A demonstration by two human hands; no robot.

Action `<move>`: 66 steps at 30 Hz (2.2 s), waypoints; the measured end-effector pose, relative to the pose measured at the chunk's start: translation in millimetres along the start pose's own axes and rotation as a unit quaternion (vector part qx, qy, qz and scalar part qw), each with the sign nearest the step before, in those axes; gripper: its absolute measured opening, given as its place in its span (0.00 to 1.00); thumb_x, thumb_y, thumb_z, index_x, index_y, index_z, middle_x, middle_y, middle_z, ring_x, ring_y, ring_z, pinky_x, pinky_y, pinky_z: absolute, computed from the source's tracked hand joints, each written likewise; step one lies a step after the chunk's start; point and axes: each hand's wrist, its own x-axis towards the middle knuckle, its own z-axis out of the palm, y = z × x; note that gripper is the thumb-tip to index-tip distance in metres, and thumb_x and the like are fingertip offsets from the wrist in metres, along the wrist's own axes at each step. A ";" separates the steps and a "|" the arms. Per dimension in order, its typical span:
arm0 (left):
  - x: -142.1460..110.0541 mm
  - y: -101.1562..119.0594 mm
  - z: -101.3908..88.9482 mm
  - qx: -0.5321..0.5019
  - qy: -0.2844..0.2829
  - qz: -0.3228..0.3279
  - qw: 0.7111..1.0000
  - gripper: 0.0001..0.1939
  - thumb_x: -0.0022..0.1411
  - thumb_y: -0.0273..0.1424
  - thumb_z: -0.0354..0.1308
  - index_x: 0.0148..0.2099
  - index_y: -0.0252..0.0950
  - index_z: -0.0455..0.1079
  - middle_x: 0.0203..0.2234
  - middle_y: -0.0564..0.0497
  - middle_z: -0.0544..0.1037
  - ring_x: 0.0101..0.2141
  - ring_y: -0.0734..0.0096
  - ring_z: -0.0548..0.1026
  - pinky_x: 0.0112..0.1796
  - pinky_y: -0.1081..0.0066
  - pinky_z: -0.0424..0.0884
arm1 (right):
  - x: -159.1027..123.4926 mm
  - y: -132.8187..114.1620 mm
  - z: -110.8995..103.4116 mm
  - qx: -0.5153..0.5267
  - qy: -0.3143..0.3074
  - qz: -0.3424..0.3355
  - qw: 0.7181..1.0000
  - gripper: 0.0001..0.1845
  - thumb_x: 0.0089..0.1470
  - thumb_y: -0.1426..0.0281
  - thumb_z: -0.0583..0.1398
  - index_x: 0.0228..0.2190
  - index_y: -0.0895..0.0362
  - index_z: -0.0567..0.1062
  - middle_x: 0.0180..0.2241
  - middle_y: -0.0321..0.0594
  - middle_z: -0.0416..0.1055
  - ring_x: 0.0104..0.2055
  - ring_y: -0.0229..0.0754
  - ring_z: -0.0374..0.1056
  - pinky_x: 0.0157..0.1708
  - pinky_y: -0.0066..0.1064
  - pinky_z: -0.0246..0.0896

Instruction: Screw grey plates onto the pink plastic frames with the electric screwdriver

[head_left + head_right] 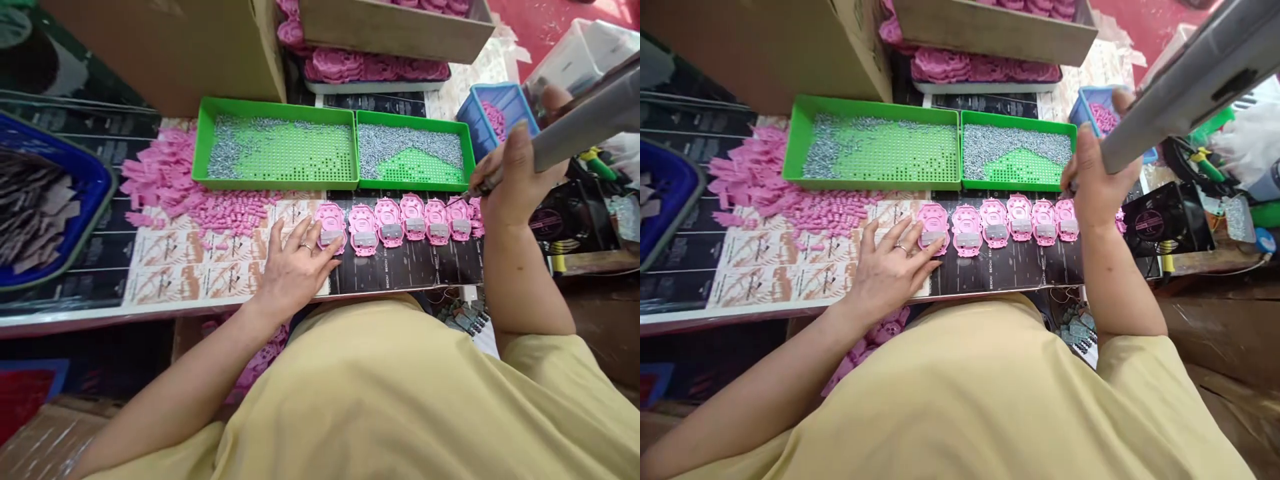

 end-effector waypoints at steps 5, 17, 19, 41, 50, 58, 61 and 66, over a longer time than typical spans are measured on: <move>4.0 -2.1 -5.0 0.000 -0.015 -0.032 0.999 0.17 0.71 0.39 0.52 0.59 0.46 0.69 0.57 0.46 0.74 0.62 0.50 0.66 0.65 0.41 0.52 | 5.5 39.9 -23.0 0.144 0.198 0.049 0.968 0.38 0.52 0.48 0.61 0.53 0.56 0.54 0.17 0.22 0.52 0.16 0.35 0.52 0.20 0.33 0.56; 48.7 21.3 9.0 -0.034 -0.110 0.102 0.988 0.28 0.69 0.39 0.56 0.68 0.43 0.60 0.69 0.38 0.56 0.68 0.45 0.55 0.62 0.43 0.58 | -58.2 22.6 -54.8 -0.123 0.223 -0.193 0.947 0.33 0.64 0.68 0.51 0.67 0.43 0.47 0.65 0.39 0.56 0.70 0.53 0.50 0.65 0.54 0.51; 56.0 23.0 12.4 -0.038 -0.116 0.128 0.984 0.31 0.68 0.42 0.57 0.70 0.44 0.57 0.69 0.38 0.55 0.68 0.42 0.54 0.62 0.40 0.56 | -79.6 25.2 -44.6 -0.129 0.070 -0.237 0.961 0.32 0.60 0.70 0.56 0.63 0.41 0.58 0.54 0.35 0.71 0.57 0.46 0.68 0.56 0.42 0.65; -6.1 -9.2 -15.4 -0.034 -0.164 0.195 0.966 0.27 0.71 0.45 0.50 0.68 0.47 0.59 0.68 0.43 0.58 0.68 0.51 0.56 0.63 0.41 0.54 | -127.9 -12.4 35.8 -0.256 -0.274 -0.343 0.861 0.29 0.60 0.60 0.58 0.60 0.57 0.65 0.61 0.55 0.63 0.64 0.64 0.60 0.57 0.53 0.62; -16.1 -25.0 -17.8 -0.070 -0.150 0.189 0.968 0.24 0.70 0.44 0.54 0.66 0.51 0.62 0.67 0.45 0.60 0.68 0.51 0.57 0.64 0.39 0.50 | -110.4 -24.2 34.3 -0.185 -0.270 -0.302 0.895 0.22 0.60 0.65 0.58 0.56 0.54 0.68 0.55 0.51 0.71 0.57 0.57 0.68 0.58 0.57 0.59; -13.0 -28.7 -14.8 -0.077 -0.106 0.227 0.965 0.25 0.69 0.39 0.57 0.66 0.43 0.64 0.65 0.38 0.64 0.66 0.48 0.61 0.62 0.48 0.60 | -53.8 -22.6 60.3 -0.181 -0.263 -0.223 0.921 0.14 0.61 0.63 0.57 0.42 0.54 0.79 0.41 0.44 0.78 0.41 0.43 0.75 0.39 0.35 0.73; -12.9 -27.7 -16.0 -0.087 -0.088 0.218 0.968 0.26 0.67 0.39 0.59 0.65 0.43 0.65 0.64 0.38 0.65 0.65 0.49 0.62 0.62 0.49 0.60 | -32.7 -25.4 89.2 -0.220 -0.305 -0.215 0.901 0.18 0.63 0.62 0.53 0.43 0.55 0.80 0.40 0.44 0.78 0.36 0.41 0.74 0.35 0.34 0.71; -18.4 -32.2 -26.6 -0.084 -0.052 0.190 0.977 0.28 0.68 0.42 0.57 0.66 0.41 0.63 0.65 0.38 0.64 0.65 0.52 0.63 0.63 0.48 0.58 | -17.3 -32.6 118.6 -0.281 -0.368 -0.252 0.850 0.20 0.62 0.68 0.49 0.44 0.58 0.79 0.43 0.47 0.77 0.33 0.40 0.71 0.26 0.32 0.60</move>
